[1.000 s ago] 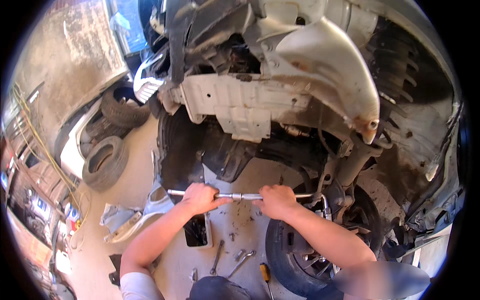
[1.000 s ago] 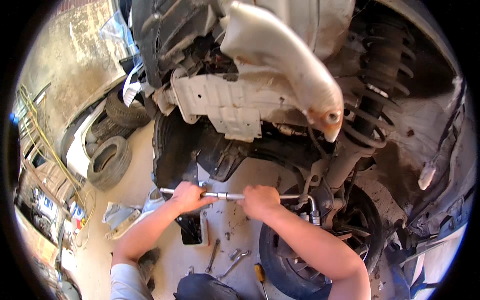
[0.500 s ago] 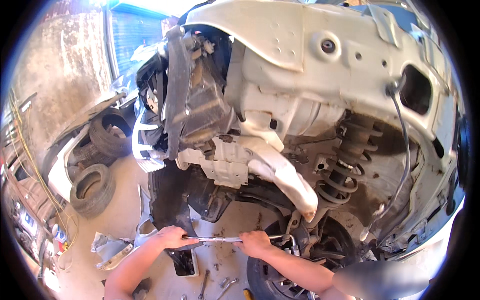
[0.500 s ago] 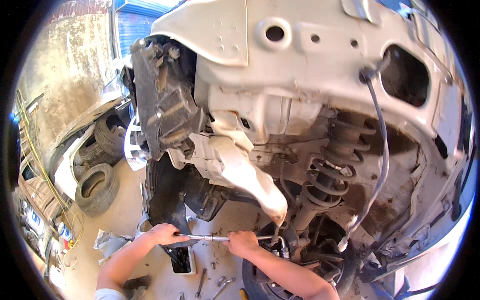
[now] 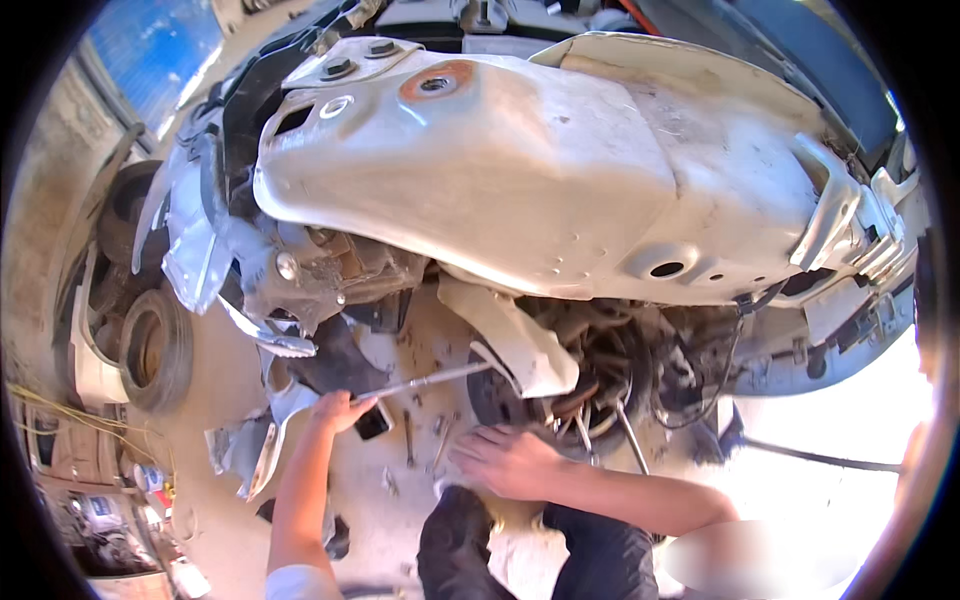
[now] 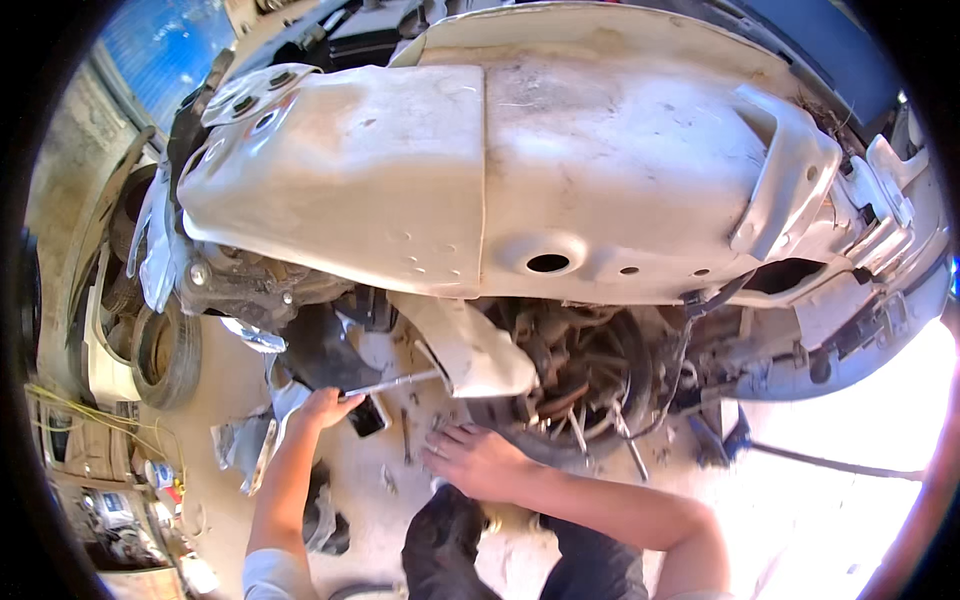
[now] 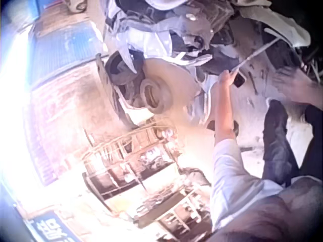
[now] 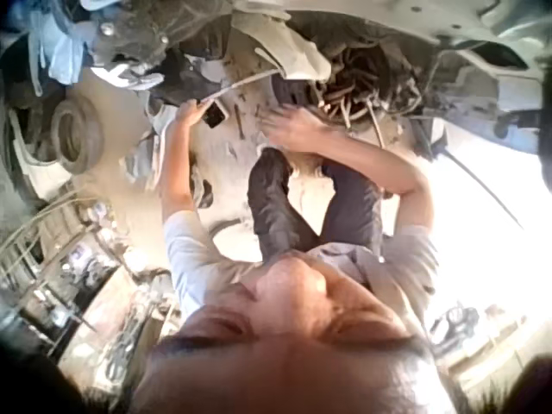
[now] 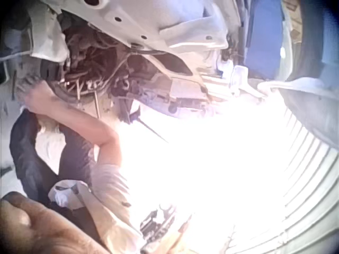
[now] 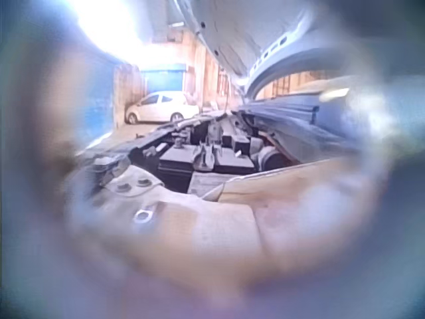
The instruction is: The person is working on a car's front wheel assembly, using a wrench to loosen and remove bolts from the brake caliper and suspension components. They remove a bolt and inspect it before continuing to work on the assembly.
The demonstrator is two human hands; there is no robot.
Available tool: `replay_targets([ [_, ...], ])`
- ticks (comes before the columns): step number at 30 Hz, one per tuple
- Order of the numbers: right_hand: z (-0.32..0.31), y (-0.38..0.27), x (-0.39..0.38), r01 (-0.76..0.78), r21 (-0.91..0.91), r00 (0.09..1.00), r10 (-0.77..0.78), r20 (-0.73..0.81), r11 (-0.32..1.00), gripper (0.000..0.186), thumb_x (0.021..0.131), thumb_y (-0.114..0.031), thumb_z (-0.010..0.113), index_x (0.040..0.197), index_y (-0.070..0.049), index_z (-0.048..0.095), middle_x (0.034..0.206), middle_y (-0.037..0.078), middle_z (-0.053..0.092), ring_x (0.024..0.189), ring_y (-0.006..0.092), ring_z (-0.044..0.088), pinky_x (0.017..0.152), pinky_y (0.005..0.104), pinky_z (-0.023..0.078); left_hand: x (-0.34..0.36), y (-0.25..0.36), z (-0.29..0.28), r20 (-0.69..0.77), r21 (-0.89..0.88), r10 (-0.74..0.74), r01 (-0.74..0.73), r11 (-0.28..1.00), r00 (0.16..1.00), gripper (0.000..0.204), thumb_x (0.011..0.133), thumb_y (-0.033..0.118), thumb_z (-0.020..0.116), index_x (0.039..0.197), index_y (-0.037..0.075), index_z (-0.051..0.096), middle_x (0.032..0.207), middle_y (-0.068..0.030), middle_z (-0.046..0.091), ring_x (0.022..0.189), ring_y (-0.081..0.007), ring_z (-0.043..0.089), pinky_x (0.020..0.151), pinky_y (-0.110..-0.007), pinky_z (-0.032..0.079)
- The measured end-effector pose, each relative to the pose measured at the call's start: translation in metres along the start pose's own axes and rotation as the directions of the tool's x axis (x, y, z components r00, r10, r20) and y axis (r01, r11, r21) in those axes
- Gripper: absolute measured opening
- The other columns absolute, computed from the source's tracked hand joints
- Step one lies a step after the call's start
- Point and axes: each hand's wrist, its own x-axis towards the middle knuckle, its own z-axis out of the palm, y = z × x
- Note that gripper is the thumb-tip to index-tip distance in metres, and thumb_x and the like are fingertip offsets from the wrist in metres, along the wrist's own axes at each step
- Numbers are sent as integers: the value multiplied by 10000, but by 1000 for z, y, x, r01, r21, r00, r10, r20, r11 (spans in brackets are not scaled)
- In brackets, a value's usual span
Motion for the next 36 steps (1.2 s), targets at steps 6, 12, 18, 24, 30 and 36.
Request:
replay_targets([
  [6, -232, -41, 47, 9, -468, 766, -307, -565, 884, 219, 758, -148, 706, 955, -55, 688, 951, 55, 683, 875, 177, 642, 692, 261, 524, 11, -11, 14, -69, -41, 41, -44, 998, 997, 945, 814, 799, 408, 1203, -40, 605, 1250, -249, 597, 1198, -384, 548, 1016, -451, 426],
  [12, -283, -5, 99, -272, -490, 762, -126, -636, 829, 365, 771, -338, 682, 950, -21, 680, 934, 101, 677, 887, 235, 639, 754, 316, 493, 13, -10, -5, 36, 20, 36, -37, 999, 999, 955, 796, 809, 433, 1198, -40, 604, 1233, -259, 600, 1190, -393, 550, 1016, -454, 426],
  [18, -293, -11, 150, -414, -459, 776, 41, -629, 787, 565, 784, -528, 658, 946, 14, 673, 917, 146, 671, 898, 293, 636, 815, 372, 463, 17, -24, 12, 1, -68, 176, -176, 982, 984, 875, 807, 766, 481, 1079, -44, 669, 1132, -318, 618, 1128, -453, 566, 984, -478, 440],
  [24, -296, -17, 150, -537, -360, 759, 250, -602, 763, 693, 791, -685, 583, 769, 0, 684, 784, 133, 656, 821, 299, 636, 828, 381, 445, 27, -29, 28, 194, -29, 201, -199, 980, 960, 977, 768, 845, 423, 1062, -52, 677, 1098, -306, 642, 1127, -424, 586, 974, -453, 452],
  [30, -300, -30, 156, -616, -302, 746, 415, -520, 727, 755, 814, -738, 483, 666, -31, 702, 725, 98, 663, 831, 261, 632, 857, 361, 430, 18, -13, -10, 458, -136, 113, -57, 989, 882, 979, 760, 838, 451, 1103, -55, 663, 1071, -288, 663, 1127, -427, 588, 974, -426, 449],
  [36, -300, -31, 157, -636, -210, 707, 452, -544, 743, 672, 815, -712, 491, 730, -94, 740, 777, 57, 677, 896, 214, 605, 882, 360, 385, 73, -77, 64, 201, -173, 366, -335, 926, 909, 874, 797, 727, 560, 1212, -40, 599, 1212, -324, 583, 1187, -440, 542, 998, -442, 444],
])
